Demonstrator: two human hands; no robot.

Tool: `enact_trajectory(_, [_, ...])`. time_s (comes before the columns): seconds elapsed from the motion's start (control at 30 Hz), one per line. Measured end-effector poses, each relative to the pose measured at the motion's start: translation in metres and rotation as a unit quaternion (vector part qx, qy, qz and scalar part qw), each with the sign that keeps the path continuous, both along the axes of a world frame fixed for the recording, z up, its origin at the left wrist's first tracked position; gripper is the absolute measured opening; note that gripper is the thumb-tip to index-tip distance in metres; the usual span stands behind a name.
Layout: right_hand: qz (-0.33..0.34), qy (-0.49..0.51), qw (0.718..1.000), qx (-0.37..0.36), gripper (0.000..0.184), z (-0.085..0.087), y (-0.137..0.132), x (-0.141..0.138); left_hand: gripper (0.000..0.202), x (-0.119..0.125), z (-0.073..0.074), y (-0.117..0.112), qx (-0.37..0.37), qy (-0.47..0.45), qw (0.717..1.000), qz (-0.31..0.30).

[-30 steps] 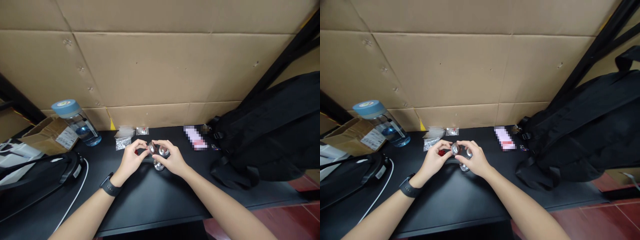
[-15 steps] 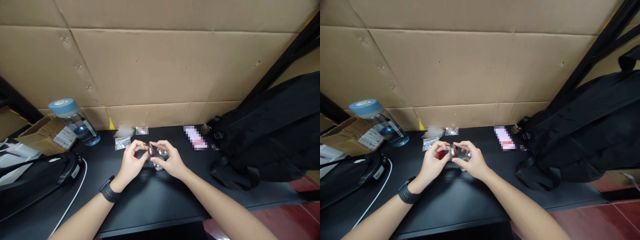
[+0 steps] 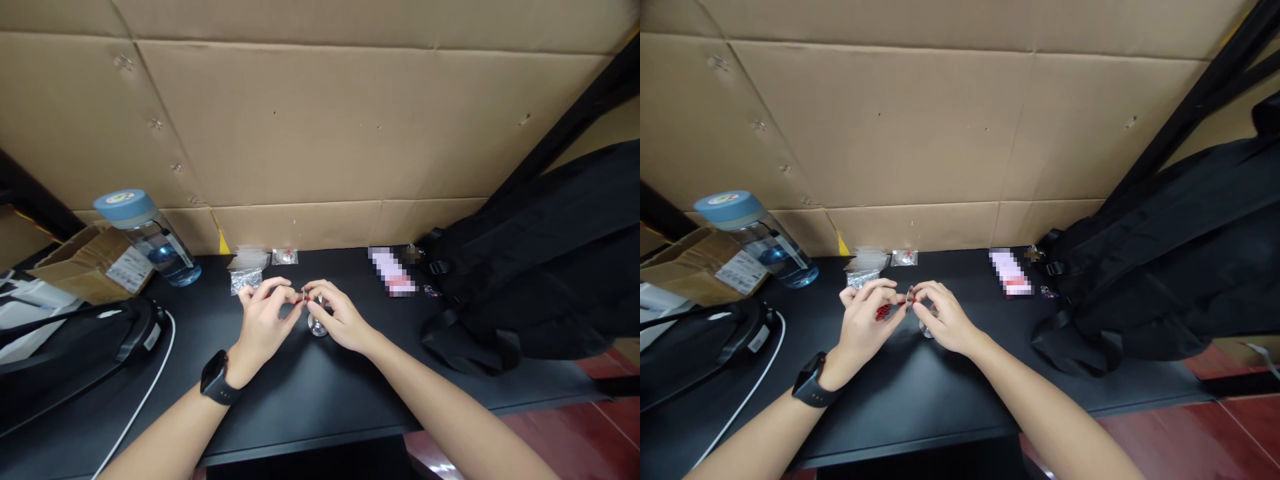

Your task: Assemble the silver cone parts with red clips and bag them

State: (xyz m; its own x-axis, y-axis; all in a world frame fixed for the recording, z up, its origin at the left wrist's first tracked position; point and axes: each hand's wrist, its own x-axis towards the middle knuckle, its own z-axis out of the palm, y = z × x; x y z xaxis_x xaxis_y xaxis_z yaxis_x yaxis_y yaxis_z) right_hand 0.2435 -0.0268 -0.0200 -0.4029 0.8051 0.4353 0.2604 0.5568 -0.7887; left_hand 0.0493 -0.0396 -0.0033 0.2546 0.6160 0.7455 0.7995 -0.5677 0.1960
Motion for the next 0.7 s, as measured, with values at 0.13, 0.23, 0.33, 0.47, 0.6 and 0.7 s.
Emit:
enact_trajectory(0.13, [-0.004, -0.006, 1.000, 0.026, 0.014, -0.003, 0.000, 0.000, 0.010, -0.001, 0.004, -0.002, 0.027, 0.016, 0.999, -0.019])
enact_trajectory(0.23, [-0.010, -0.018, 0.998, 0.055, 0.014, -0.003, 0.001, 0.001, 0.008, -0.001, 0.005, -0.002, 0.039, 0.020, 0.998, -0.040])
enact_trajectory(0.33, [-0.010, -0.031, 0.997, 0.074, 0.013, -0.002, 0.002, 0.002, 0.009, -0.002, 0.007, -0.002, 0.016, 0.005, 0.998, -0.056])
enact_trajectory(0.47, [-0.014, -0.055, 0.994, 0.095, 0.013, 0.001, 0.004, 0.006, 0.011, -0.004, 0.010, -0.003, -0.064, -0.064, 0.992, -0.092])
enact_trajectory(0.6, [-0.005, -0.102, 0.986, 0.128, 0.012, 0.003, 0.006, 0.012, 0.037, -0.006, 0.006, -0.001, -0.160, -0.044, 0.978, -0.124])
enact_trajectory(0.7, [-0.015, -0.093, 0.987, 0.132, 0.012, 0.003, 0.007, 0.014, 0.041, -0.004, 0.001, 0.002, -0.208, -0.009, 0.970, -0.124])
